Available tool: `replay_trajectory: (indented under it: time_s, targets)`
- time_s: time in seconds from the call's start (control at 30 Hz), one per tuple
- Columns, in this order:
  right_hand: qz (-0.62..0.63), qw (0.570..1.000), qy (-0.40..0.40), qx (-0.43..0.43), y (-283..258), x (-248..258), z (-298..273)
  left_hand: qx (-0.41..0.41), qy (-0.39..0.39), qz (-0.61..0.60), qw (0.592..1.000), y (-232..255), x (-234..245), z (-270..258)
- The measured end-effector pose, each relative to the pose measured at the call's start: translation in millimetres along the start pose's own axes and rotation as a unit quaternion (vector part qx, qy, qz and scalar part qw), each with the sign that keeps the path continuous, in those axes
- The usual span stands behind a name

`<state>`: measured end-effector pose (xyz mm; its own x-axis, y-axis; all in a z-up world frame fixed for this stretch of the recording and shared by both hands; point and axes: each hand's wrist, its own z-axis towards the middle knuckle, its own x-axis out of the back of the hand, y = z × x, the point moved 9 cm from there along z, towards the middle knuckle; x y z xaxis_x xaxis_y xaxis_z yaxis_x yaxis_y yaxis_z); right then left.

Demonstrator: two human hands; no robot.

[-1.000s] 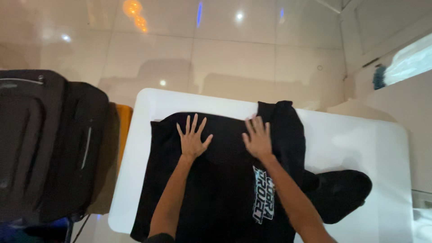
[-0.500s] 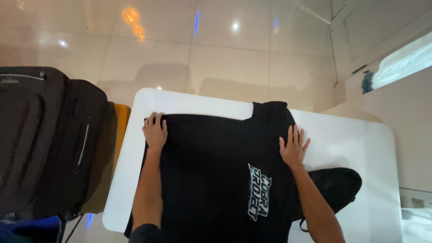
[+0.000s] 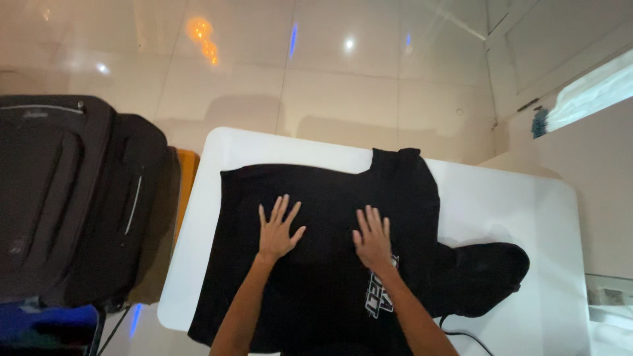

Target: The person folds a pair of black pants on a white table and places them into an open suitcase. They then unfold a black hoodie, smooth it out, and begin folding it on the same table.

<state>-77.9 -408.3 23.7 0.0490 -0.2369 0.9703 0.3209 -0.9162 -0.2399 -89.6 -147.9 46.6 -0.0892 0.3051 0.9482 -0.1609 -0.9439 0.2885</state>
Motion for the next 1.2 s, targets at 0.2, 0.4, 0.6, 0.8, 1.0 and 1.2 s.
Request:
replay_trajectory:
  time_s: [0.2, 0.4, 0.6, 0.8, 1.0, 1.2]
  targets:
    - [-0.059, 0.992, 0.067, -0.086, 123, 30, -31, 0.046, 0.083, -0.090, 0.991, -63, 9, 2]
    - [-0.029, 0.984, 0.097, -0.148, 167, 33, -42, 0.141, 0.067, 0.056, 0.986, -78, -8, -3]
    - [-0.013, 0.976, 0.114, -0.186, 178, 30, -19, 0.195, 0.066, 0.046, 0.977, -111, -22, 20]
    - [-0.024, 0.975, 0.136, -0.173, 185, 38, 13, 0.150, 0.113, 0.041, 0.981, -110, -20, 51]
    - [-0.026, 0.978, 0.130, -0.162, 205, 40, 51, 0.188, 0.038, 0.082, 0.978, -122, -25, 87]
    - [-0.024, 0.977, 0.116, -0.175, 221, 35, 78, 0.173, 0.051, 0.066, 0.981, -126, -33, 123]
